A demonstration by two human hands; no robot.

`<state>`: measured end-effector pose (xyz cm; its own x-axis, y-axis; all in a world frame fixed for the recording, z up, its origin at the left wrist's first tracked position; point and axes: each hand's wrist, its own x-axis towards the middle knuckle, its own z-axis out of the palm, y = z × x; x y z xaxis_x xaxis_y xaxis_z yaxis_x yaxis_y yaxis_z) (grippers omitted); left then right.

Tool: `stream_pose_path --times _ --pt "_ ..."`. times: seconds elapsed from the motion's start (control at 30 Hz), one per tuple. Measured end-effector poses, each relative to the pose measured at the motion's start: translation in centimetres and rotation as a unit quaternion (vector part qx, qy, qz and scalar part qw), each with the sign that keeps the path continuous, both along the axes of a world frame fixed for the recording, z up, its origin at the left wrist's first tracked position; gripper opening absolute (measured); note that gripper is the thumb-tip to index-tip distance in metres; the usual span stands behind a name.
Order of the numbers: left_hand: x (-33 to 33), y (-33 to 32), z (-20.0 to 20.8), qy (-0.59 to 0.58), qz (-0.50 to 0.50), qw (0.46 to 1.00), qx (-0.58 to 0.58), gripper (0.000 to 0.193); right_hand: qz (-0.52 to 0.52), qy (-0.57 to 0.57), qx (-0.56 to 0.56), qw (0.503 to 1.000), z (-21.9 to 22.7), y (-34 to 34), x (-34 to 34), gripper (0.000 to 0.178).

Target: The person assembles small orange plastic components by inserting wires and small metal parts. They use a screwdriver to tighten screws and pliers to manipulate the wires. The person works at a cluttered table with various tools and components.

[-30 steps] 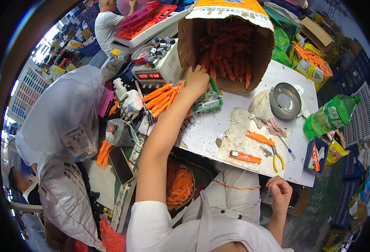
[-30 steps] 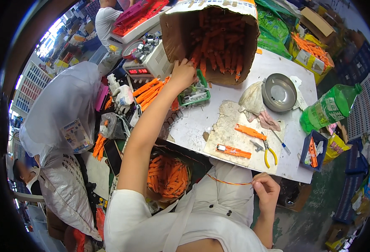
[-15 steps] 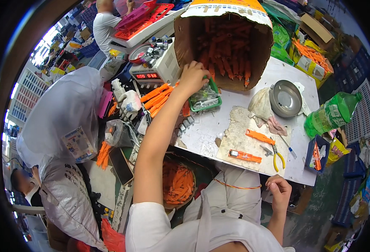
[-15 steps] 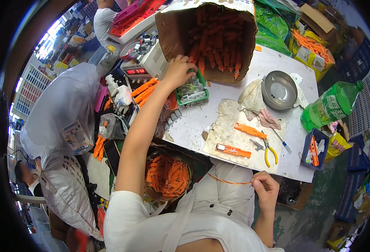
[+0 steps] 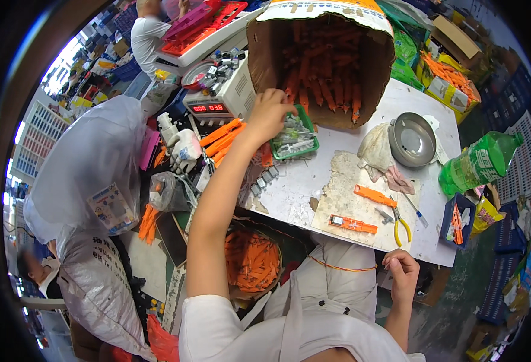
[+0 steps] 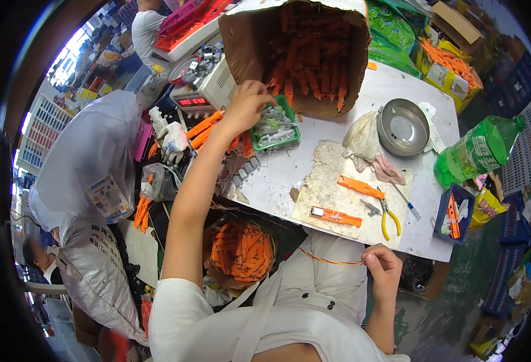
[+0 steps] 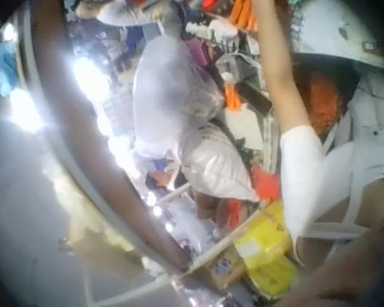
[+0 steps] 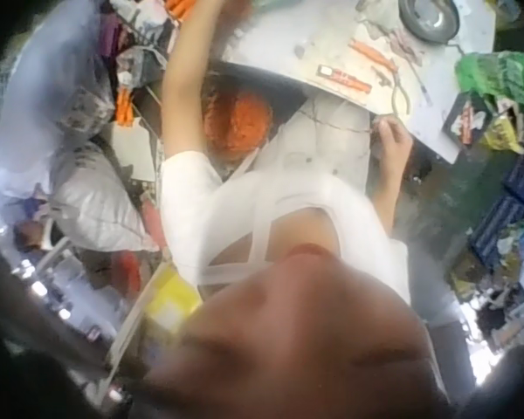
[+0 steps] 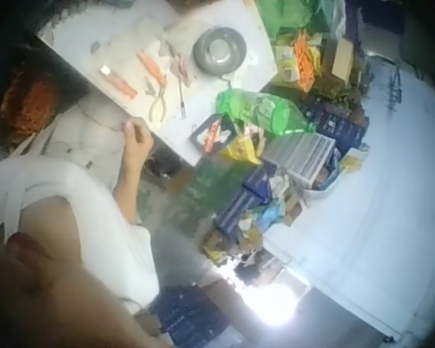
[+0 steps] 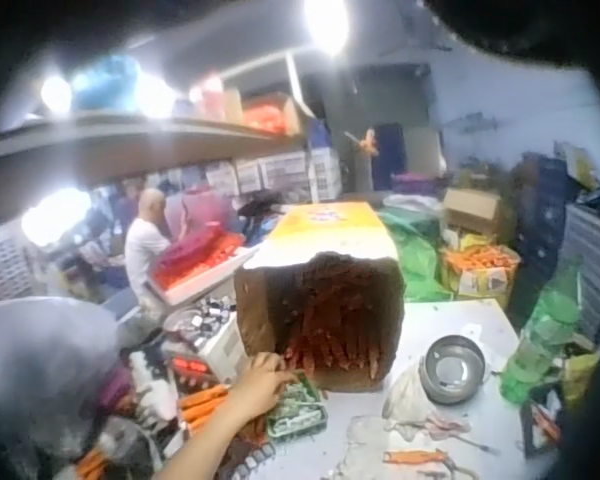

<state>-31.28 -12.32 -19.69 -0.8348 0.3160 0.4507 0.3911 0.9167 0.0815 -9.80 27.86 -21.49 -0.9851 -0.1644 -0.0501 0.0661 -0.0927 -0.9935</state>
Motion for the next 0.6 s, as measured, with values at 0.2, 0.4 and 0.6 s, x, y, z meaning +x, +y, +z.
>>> stream_pose_path --times 0.2,0.4,0.6 --pt "0.1 0.7 -0.8 0.051 0.019 0.994 -0.09 0.036 0.026 0.007 0.013 1.0 0.8 -1.3 -0.1 0.015" --pt "2.2 -1.0 2.3 0.08 0.037 0.993 0.084 0.021 0.006 -0.017 0.02 1.0 0.3 -0.5 0.1 0.015" --pt "4.3 -0.2 -0.2 -0.048 -0.029 0.997 -0.048 0.026 0.02 -0.022 0.016 0.999 -0.3 -1.2 -0.4 0.015"
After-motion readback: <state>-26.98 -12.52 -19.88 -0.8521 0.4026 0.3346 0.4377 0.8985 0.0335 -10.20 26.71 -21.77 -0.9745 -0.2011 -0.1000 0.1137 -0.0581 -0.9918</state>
